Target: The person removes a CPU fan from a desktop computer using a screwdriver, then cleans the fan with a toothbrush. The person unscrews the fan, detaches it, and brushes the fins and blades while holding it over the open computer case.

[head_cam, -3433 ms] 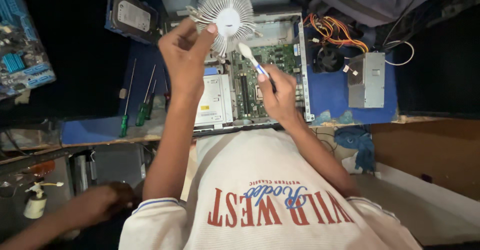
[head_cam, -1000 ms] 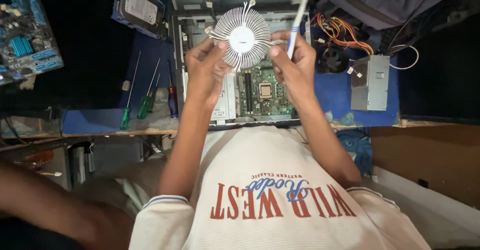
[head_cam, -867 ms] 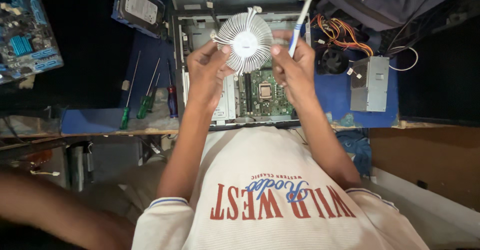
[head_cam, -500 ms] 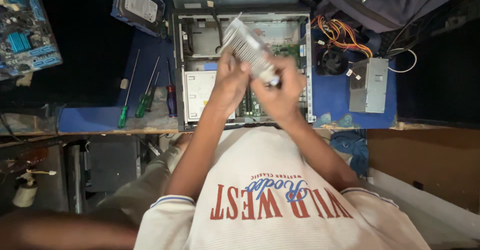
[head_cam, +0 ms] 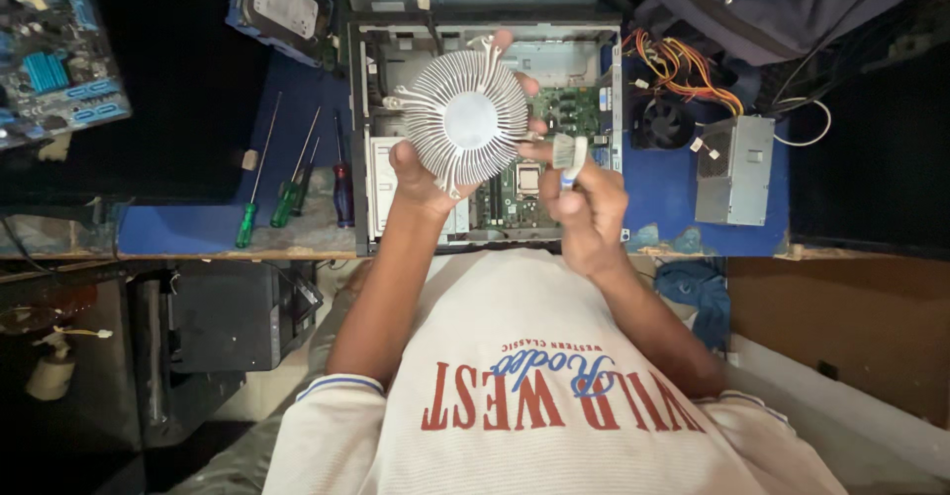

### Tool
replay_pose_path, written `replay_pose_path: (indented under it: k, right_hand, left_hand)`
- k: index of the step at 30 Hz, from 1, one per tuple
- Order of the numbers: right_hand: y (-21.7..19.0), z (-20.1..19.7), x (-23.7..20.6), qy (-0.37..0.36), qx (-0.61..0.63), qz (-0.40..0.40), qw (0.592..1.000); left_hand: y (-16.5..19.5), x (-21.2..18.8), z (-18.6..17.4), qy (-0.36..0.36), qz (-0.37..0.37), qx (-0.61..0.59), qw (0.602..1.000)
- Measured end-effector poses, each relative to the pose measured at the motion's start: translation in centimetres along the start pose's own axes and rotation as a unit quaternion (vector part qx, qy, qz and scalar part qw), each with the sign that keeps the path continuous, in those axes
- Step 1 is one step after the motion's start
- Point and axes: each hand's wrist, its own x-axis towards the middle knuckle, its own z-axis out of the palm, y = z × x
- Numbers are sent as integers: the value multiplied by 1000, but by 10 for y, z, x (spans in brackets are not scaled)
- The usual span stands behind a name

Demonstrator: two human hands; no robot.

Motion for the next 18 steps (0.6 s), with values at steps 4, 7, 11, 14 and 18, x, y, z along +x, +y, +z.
replay_pose_path:
  k: [4,7,11,14,18]
  right_hand:
    - [0,-4,-5,20,23,31,999]
    - [3,-5,-10,33,59,35,997]
    - [7,-3,-10,55,135,80,986]
    - [8,-3,-4,100,174,99,975]
    - [12,-3,8,102,137,109,979]
  left_hand:
    - [0,1,-3,-26,-14,-2,1000]
    - [1,0,0,-30,-24,-2,999]
    - [13,3,18,-3,-16,146,989]
    - [34,2,38,-31,97,733,672]
    - [43,7,62,-49,37,911,408]
